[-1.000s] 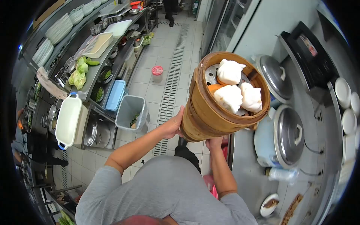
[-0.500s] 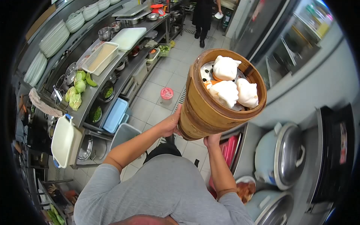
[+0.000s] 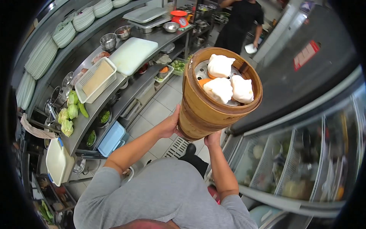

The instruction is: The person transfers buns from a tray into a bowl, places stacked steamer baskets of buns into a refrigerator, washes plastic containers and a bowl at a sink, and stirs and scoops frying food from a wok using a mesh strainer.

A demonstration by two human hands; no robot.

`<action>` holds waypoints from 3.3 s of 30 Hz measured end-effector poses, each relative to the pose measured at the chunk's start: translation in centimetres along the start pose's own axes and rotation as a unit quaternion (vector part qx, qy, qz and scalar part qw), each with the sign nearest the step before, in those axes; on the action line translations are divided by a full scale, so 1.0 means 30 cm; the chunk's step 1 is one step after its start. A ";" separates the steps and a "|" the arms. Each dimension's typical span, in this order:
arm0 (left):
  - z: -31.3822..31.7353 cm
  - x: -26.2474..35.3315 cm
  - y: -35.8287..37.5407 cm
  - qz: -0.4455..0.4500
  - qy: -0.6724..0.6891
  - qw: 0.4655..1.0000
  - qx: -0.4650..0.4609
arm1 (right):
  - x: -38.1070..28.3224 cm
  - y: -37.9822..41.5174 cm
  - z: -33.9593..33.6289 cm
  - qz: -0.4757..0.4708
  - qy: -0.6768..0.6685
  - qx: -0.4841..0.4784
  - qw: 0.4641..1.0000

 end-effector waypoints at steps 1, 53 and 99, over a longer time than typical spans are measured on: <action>-0.063 0.024 -0.102 -0.002 0.010 1.000 0.000 | -0.001 -0.111 0.022 0.005 0.008 -0.012 1.000; -2.527 1.927 -1.656 0.045 0.092 0.980 0.172 | 0.966 -3.111 1.777 0.107 0.070 -0.105 0.986; -0.290 1.959 -3.156 -0.056 -0.353 0.892 -0.278 | -1.539 -1.860 -1.116 -0.290 0.322 0.799 0.417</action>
Point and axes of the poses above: each hand's wrist, its own y-axis away from the middle knuckle, its own z-axis out of the palm, x = y × z, the point moved 6 cm from there along -y, towards the middle knuckle, and after that the axes turned 6 degrees about y, right-handed, at the moved point
